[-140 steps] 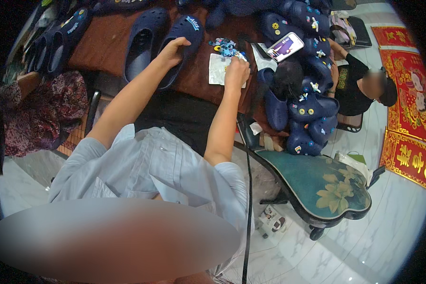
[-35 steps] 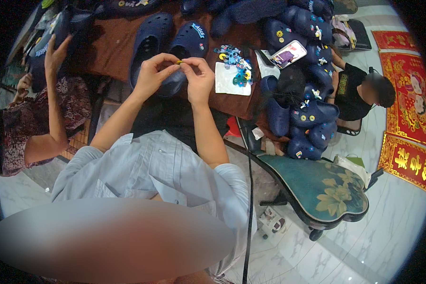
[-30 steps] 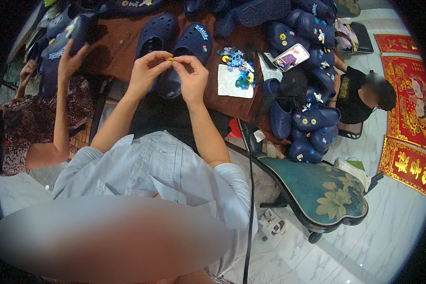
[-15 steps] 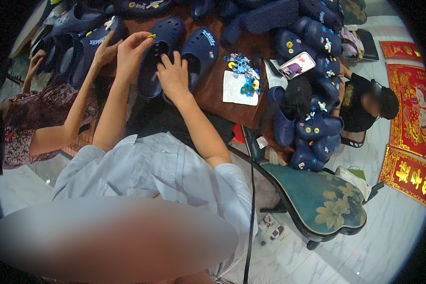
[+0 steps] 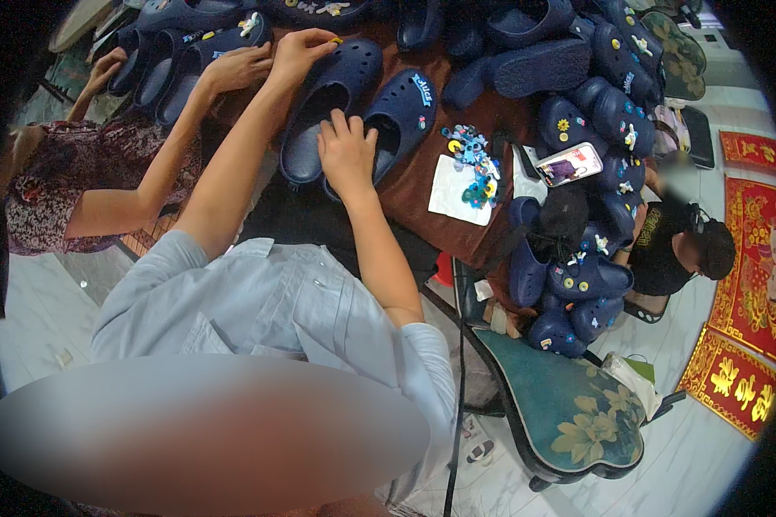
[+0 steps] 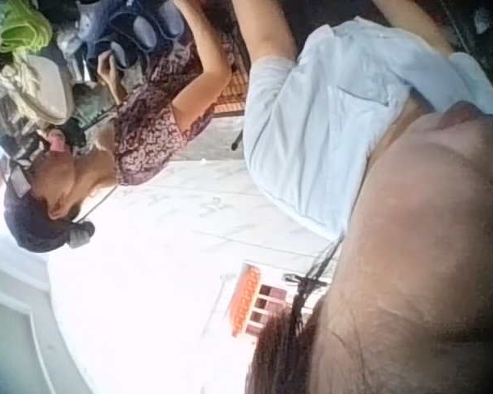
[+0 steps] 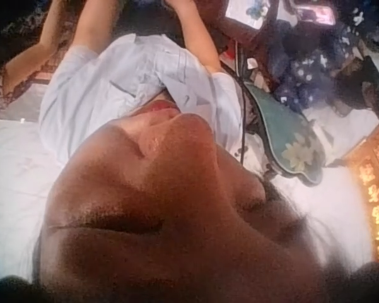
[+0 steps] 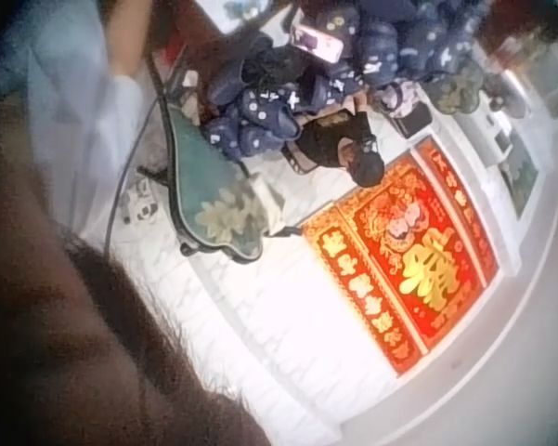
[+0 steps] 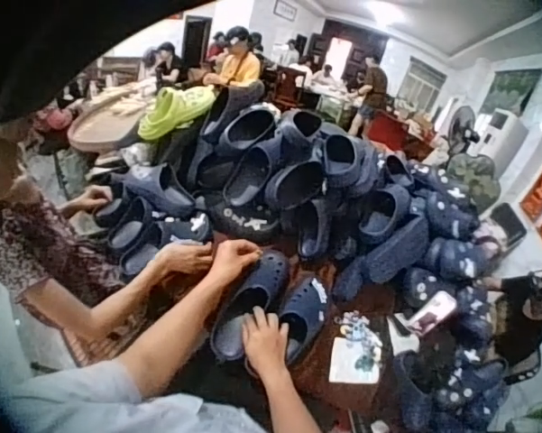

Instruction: The person is stitching small decorative pieces onto blue shoes.

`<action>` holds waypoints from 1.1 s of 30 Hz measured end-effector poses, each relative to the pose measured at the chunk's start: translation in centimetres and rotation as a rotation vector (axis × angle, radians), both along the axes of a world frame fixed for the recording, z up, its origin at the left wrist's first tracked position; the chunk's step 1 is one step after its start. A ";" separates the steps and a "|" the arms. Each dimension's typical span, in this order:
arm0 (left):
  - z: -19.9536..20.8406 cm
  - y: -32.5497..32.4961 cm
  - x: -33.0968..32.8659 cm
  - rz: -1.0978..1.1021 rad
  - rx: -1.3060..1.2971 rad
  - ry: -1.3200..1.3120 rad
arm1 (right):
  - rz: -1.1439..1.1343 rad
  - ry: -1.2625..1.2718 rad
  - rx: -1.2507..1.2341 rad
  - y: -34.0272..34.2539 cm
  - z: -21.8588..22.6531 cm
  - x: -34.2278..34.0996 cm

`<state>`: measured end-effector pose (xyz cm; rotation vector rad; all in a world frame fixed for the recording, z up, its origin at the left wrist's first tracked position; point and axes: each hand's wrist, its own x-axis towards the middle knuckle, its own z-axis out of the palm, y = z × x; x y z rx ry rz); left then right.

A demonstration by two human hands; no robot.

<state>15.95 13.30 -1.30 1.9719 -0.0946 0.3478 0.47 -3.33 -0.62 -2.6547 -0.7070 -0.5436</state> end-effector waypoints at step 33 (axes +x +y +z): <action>-0.1 -0.2 2.6 -0.240 0.877 -0.438 | -0.010 -0.001 -0.010 -0.1 -0.1 0.2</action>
